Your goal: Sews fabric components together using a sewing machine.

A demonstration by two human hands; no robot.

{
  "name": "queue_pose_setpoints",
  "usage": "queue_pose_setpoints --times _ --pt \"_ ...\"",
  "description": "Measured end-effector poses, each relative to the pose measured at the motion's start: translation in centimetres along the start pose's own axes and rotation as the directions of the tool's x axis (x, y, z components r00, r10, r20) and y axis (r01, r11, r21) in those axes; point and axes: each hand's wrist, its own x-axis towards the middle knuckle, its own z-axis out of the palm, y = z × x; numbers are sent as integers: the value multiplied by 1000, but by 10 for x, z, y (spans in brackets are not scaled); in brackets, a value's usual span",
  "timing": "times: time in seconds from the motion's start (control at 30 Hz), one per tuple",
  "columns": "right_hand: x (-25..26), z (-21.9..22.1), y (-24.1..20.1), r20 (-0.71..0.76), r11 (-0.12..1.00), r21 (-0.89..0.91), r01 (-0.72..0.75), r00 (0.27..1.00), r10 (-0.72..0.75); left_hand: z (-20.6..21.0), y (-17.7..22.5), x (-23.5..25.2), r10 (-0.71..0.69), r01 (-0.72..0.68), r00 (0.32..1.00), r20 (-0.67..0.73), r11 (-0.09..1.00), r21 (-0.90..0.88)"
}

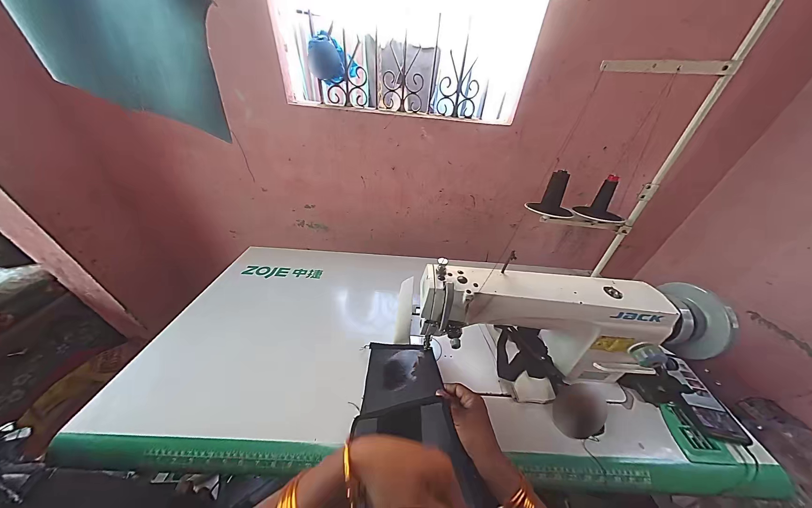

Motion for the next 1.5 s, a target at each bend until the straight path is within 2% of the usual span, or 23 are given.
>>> queue_pose_setpoints --times 0.03,0.07,0.1,0.17,0.2,0.27,0.33,0.47,0.53,0.67,0.77,0.9,1.03,1.27,1.33,1.37,1.4,1.43,1.47,1.5 --pt "-4 -2 4 1 999 -46 1 1000 -1 -22 -20 10 -74 76 985 -157 997 2" --pt "-5 0 9 -13 995 -95 33 999 -34 -41 -48 23 -128 180 914 -386 978 102" --pt "-7 3 14 -43 984 -158 80 995 -87 -54 -80 37 -154 324 820 -552 919 224" --pt "-13 6 20 -68 925 -319 209 968 -242 -53 -137 56 -121 494 693 -711 798 345" --pt "-15 7 20 -56 875 -399 274 945 -322 -49 -145 60 -104 540 655 -748 757 368" --pt "-23 8 20 -8 773 -539 336 915 -404 -43 -141 61 -152 601 632 -760 715 357" --pt "-26 5 16 76 697 -635 333 924 -374 -42 -133 63 -154 613 645 -748 689 386" --pt "-25 3 -2 169 677 -713 184 982 -89 -39 -150 61 109 409 761 -640 685 603" --pt "-24 5 -8 176 678 -717 160 983 -46 -43 -155 57 216 324 782 -585 661 677" --pt "-24 13 -7 146 763 -628 156 986 -82 -56 -157 51 206 279 823 -530 667 691" --pt "-21 15 -3 119 816 -551 175 984 -131 -62 -162 51 264 231 817 -512 664 712" --pt "-10 21 4 59 812 -543 213 975 -216 -75 -170 55 321 192 803 -503 659 727" --pt "23 21 -7 66 797 -575 187 981 -182 -104 -171 68 272 232 801 -534 681 695" --pt "65 16 -28 203 700 -706 110 978 51 -133 -157 76 -75 417 826 -558 749 515" --pt "69 13 -25 193 777 -625 75 979 60 -132 -154 76 -114 443 812 -572 759 477" --pt "68 12 -19 155 876 -482 31 987 50 -127 -151 74 -114 439 800 -590 780 445" --pt "63 10 -13 101 967 -252 -36 993 63 -120 -146 72 -103 418 786 -610 815 401" --pt "55 9 -11 49 994 -13 -110 993 110 -109 -138 70 -91 384 771 -631 856 346" --pt "45 7 -8 10 979 139 -152 988 152 -96 -131 67 -81 347 759 -646 890 296" --pt "33 5 -5 -6 970 186 -155 987 158 -81 -125 65 -71 319 744 -665 912 259"
